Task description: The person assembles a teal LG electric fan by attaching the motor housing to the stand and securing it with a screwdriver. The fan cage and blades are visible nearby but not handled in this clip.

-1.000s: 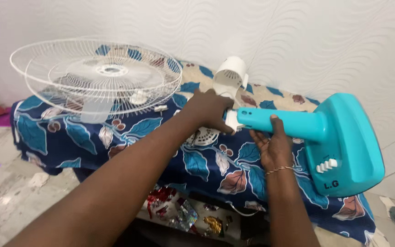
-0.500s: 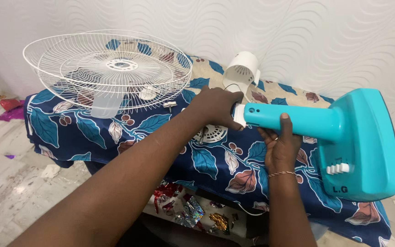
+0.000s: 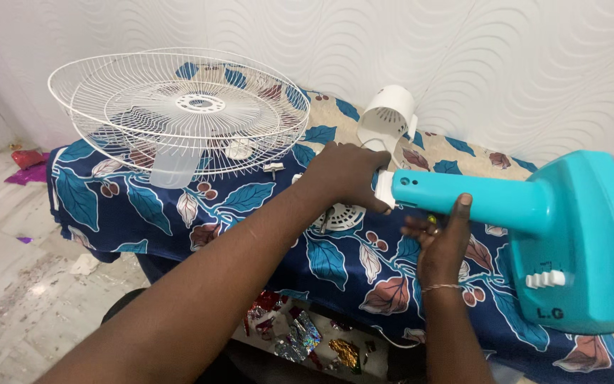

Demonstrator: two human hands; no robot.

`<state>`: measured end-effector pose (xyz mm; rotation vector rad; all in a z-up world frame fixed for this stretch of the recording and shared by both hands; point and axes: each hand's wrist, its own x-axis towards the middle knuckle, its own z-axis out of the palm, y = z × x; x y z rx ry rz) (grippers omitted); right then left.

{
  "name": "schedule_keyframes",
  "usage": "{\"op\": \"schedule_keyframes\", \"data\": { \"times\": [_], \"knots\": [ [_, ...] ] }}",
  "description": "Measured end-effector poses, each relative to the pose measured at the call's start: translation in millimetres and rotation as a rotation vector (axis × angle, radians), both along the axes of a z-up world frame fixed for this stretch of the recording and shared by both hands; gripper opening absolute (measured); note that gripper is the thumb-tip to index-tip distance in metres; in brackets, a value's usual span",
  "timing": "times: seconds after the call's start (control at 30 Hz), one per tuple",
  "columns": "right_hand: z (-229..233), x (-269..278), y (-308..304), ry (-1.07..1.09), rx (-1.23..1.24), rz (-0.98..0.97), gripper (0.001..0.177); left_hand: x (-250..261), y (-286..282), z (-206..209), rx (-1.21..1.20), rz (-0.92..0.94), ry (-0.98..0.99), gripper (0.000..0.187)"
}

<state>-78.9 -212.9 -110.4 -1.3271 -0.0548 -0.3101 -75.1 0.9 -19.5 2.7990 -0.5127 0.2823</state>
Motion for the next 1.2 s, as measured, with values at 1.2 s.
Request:
{"op": "schedule_keyframes", "data": {
  "times": [1.2],
  "knots": [
    [-5, 10, 40, 0.045, 0.379, 0.018, 0.059, -62, 103, -78, -0.761, 0.043, -0.209, 0.033]
  ]
}}
